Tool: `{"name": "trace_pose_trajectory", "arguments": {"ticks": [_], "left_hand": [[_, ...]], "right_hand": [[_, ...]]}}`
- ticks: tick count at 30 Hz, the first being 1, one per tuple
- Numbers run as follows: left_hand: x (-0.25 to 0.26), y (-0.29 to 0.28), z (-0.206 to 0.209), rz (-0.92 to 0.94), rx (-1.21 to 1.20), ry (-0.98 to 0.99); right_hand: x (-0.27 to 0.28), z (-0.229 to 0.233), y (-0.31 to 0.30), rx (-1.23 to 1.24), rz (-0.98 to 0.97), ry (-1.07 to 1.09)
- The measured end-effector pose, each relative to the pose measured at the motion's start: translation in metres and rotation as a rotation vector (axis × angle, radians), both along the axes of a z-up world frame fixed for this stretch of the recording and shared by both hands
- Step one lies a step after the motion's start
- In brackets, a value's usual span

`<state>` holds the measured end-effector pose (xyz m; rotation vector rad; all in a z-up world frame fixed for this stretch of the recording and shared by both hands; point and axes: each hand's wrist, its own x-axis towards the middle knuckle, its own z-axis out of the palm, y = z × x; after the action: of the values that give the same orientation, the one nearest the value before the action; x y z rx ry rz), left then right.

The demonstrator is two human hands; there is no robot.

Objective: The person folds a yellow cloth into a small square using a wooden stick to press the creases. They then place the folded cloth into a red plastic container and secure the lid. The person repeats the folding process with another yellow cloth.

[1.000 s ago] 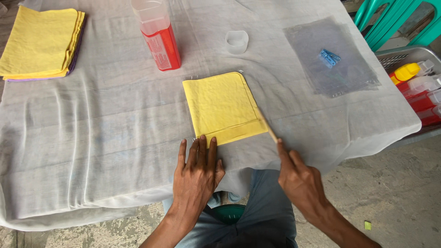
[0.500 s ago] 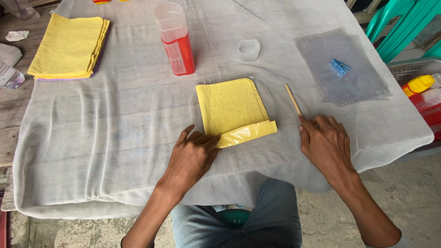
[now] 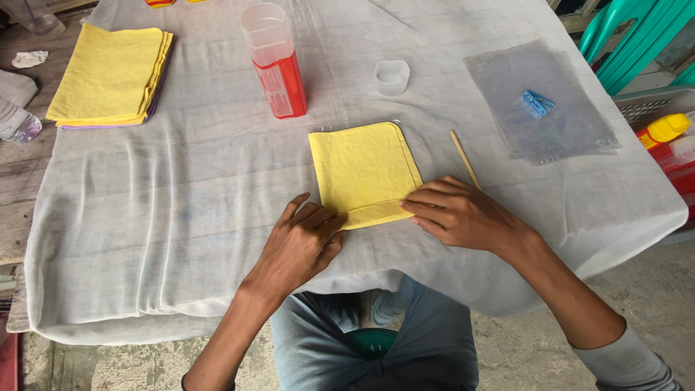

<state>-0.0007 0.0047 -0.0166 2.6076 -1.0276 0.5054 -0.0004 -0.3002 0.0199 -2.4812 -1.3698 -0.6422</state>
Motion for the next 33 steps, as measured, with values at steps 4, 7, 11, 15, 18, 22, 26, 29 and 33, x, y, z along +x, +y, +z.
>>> {"name": "trace_pose_trajectory", "arguments": {"ticks": [4, 7, 11, 15, 18, 22, 26, 29, 33], "left_hand": [[-0.003, 0.001, 0.009, -0.047, -0.038, 0.008], [-0.003, 0.001, 0.011, -0.024, -0.073, 0.07], [0.002, 0.004, 0.006, 0.03, -0.187, 0.193], [0.006, 0.0, 0.015, 0.079, -0.321, 0.296], [0.013, -0.003, 0.021, 0.115, -0.424, 0.383], [0.018, -0.005, 0.017, 0.174, -0.536, 0.473], [0.015, -0.007, 0.017, 0.222, -0.505, 0.437], [0.017, -0.011, 0.013, 0.27, -0.421, 0.344], [0.023, -0.013, -0.008, 0.323, -0.275, 0.198]], "right_hand": [[0.004, 0.003, 0.0, 0.066, -0.006, 0.161], [0.009, 0.002, -0.001, 0.051, -0.037, 0.216], [0.023, -0.001, -0.002, 0.136, -0.04, 0.351], [0.036, -0.01, -0.006, 0.187, -0.086, 0.471], [0.039, 0.001, -0.002, 0.236, -0.111, 0.548], [0.038, 0.013, 0.005, 0.305, -0.108, 0.601], [0.041, 0.014, 0.006, 0.323, -0.104, 0.601], [0.046, 0.012, 0.008, 0.38, -0.156, 0.644], [0.058, -0.008, 0.003, 0.391, -0.205, 0.652]]}}
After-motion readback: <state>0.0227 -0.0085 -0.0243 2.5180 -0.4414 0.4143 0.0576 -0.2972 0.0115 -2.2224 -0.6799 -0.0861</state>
